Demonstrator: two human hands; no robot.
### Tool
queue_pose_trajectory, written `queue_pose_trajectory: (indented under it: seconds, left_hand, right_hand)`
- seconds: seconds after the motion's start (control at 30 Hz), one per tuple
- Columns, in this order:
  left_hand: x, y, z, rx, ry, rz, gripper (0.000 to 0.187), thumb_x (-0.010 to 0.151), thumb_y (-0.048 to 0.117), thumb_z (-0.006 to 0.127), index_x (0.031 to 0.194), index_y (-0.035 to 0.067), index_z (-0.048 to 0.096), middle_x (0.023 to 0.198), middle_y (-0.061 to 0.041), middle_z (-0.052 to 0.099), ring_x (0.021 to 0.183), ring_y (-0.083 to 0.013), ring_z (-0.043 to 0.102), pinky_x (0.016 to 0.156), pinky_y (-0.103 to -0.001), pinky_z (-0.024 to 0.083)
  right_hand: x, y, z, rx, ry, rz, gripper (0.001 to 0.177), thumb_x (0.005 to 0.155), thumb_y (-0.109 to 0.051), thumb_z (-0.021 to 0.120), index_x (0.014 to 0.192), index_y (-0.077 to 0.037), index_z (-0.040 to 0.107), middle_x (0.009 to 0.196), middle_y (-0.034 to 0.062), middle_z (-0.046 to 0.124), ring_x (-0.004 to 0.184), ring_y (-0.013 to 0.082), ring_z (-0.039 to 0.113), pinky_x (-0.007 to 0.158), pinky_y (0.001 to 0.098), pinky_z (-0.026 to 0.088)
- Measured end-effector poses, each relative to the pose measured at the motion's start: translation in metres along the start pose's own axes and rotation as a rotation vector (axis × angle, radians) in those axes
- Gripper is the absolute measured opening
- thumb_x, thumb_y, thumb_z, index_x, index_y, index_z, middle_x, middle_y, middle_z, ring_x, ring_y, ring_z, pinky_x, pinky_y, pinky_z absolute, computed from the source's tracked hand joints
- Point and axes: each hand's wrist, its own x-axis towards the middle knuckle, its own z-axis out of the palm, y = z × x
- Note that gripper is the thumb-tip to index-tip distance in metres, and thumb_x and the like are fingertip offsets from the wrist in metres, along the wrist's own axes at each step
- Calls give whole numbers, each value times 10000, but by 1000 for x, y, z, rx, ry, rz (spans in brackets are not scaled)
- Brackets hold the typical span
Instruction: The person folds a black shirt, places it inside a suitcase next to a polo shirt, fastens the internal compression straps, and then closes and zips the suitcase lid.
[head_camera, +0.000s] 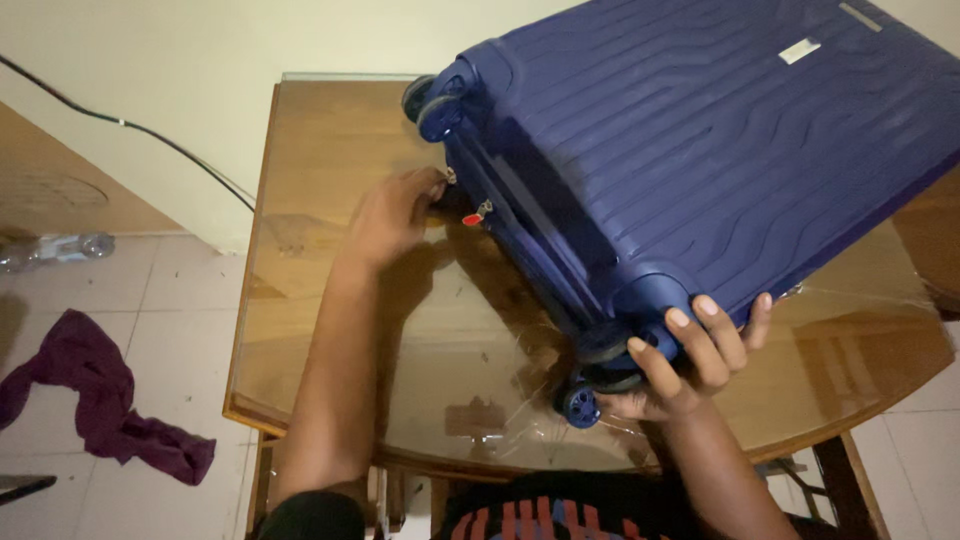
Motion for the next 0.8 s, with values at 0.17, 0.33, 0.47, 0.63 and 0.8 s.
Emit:
queue_pose_trajectory:
  seconds: [0.17, 0.33, 0.47, 0.63, 0.8]
  left_hand:
    - [-4, 21, 2, -26, 26, -34, 235, 746, 97, 701, 955, 44, 607, 910, -199, 671, 888, -446, 636, 715, -494, 498]
    - [-14, 35, 10, 48, 91, -138, 142, 843, 49, 577, 980, 63, 612, 944, -199, 684, 913, -451, 636, 728, -518, 479]
    - [-15, 31, 10, -20, 70, -145, 119, 905, 61, 536, 1000, 60, 607, 949, -205, 683, 904, -459, 628, 731, -517, 481]
    - [-15, 21, 16, 16, -3, -189, 99, 961, 125, 545, 970, 66, 624, 913, -213, 679, 900, -464, 629, 735, -527, 471]
    - [-20, 30, 18, -74, 13, -213, 91, 985, 106, 536, 986, 58, 614, 923, -211, 680, 898, -467, 633, 740, -508, 491]
  right_hand:
    - [-2, -1, 1, -10, 2, 30, 534, 966, -749, 376, 1037, -259, 574, 1146, 69, 487, 1277, 286, 471, 1226, 697, 209]
    - [-2, 2, 1, 3, -3, 17, 669, 962, -858, 325, 1074, -249, 580, 1167, 77, 479, 1292, 292, 448, 1227, 690, 187]
    - [0, 2, -2, 12, -15, 14, 618, 945, -785, 391, 1077, -229, 626, 1154, 99, 503, 1279, 313, 462, 1217, 704, 196]
    - [1, -2, 1, 11, 10, 15, 654, 926, -832, 428, 1069, -220, 609, 1168, 94, 470, 1287, 310, 460, 1226, 704, 191]
    - [4, -2, 2, 26, 16, 14, 647, 947, -831, 445, 1066, -209, 575, 1212, 94, 490, 1309, 313, 452, 1218, 718, 170]
